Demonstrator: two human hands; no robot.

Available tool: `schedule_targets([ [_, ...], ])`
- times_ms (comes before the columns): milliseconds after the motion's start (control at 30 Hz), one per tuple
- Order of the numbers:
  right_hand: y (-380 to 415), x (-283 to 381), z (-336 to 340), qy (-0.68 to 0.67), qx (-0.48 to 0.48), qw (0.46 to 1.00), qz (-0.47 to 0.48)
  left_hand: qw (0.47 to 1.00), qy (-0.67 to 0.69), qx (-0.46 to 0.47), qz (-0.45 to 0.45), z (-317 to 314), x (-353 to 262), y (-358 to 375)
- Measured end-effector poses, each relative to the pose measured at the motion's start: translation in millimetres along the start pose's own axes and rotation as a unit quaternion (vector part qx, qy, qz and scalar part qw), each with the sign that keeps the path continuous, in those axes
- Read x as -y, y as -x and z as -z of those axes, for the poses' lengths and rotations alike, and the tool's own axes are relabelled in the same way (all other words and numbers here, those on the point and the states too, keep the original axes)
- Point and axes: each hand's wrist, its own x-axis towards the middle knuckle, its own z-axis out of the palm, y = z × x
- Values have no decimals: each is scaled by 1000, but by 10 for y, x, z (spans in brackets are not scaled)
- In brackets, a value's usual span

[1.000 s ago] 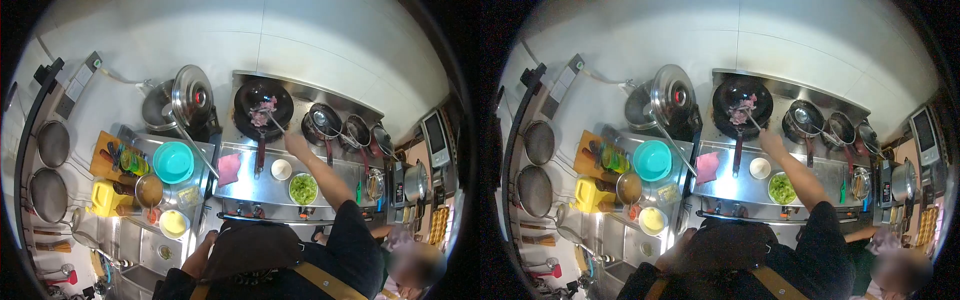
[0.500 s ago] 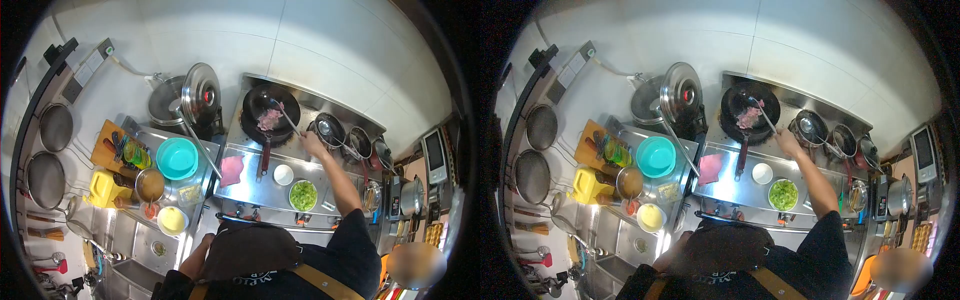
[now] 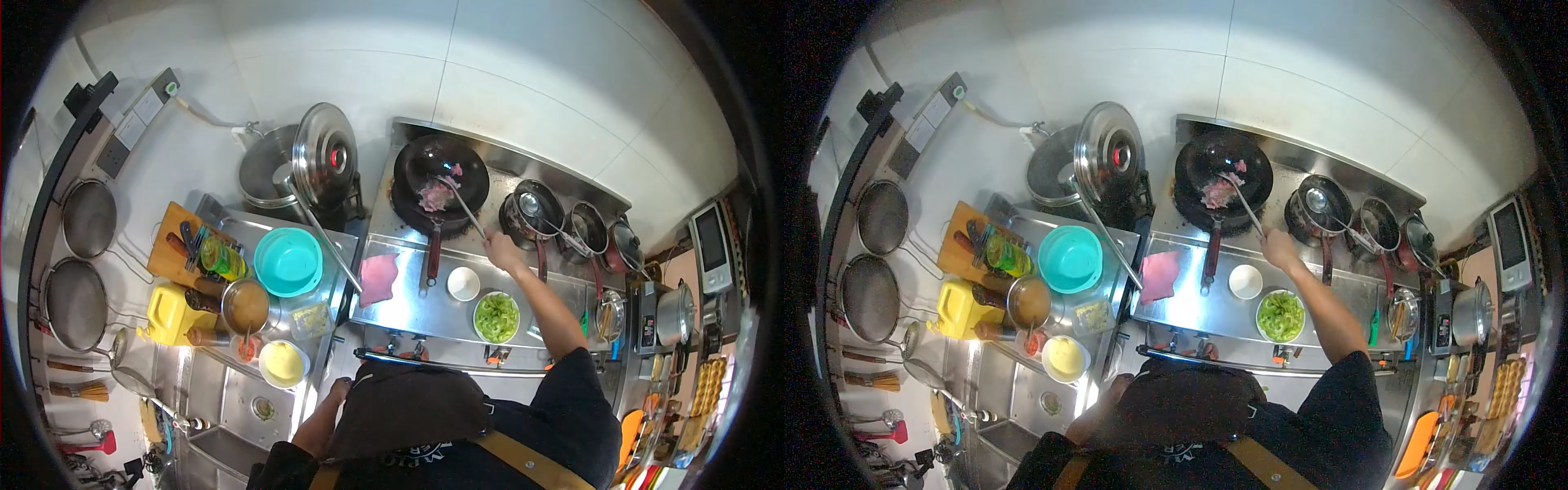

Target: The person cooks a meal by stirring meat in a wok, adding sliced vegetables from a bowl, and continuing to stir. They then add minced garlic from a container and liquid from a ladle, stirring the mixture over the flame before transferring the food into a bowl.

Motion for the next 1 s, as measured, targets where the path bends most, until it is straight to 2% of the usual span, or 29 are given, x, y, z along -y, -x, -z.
schedule_targets([
  [67, -3, -58, -55, 27, 16, 999, 12, 999, -17, 21, 23, 39, -236, 123],
  [167, -79, -87, -117, 67, 50, 996, 38, 997, 65, 18, 48, 28, -279, 170],
  [333, -47, 78, -121, 61, 29, 997, 48, 997, -54, 45, -5, 56, -160, 36],
  [433, -92, 17, 35, -111, 48, 991, -52, 998, -55, 20, 2, 99, -348, 155],
  [467, -135, -83, 10, -71, 16, 997, -13, 999, -49, 2, 10, 66, -353, 194],
  [533, -94, -201, -75, 0, -49, 997, 57, 997, -62, 35, 2, 52, -275, 234],
  [667, 20, -91, -104, 88, 15, 996, 30, 981, -178, 57, -55, -44, 85, 19],
  [767, -2, -16, -315, 113, -14, 992, 45, 978, -175, 69, -92, 2, 57, 26],
  [867, -140, -29, -421, 99, 1, 995, 32, 997, -61, 20, -32, 10, -135, 120],
  [1000, -375, -163, -201, 57, 22, 997, 45, 999, -50, -6, -1, -16, -215, -49],
])
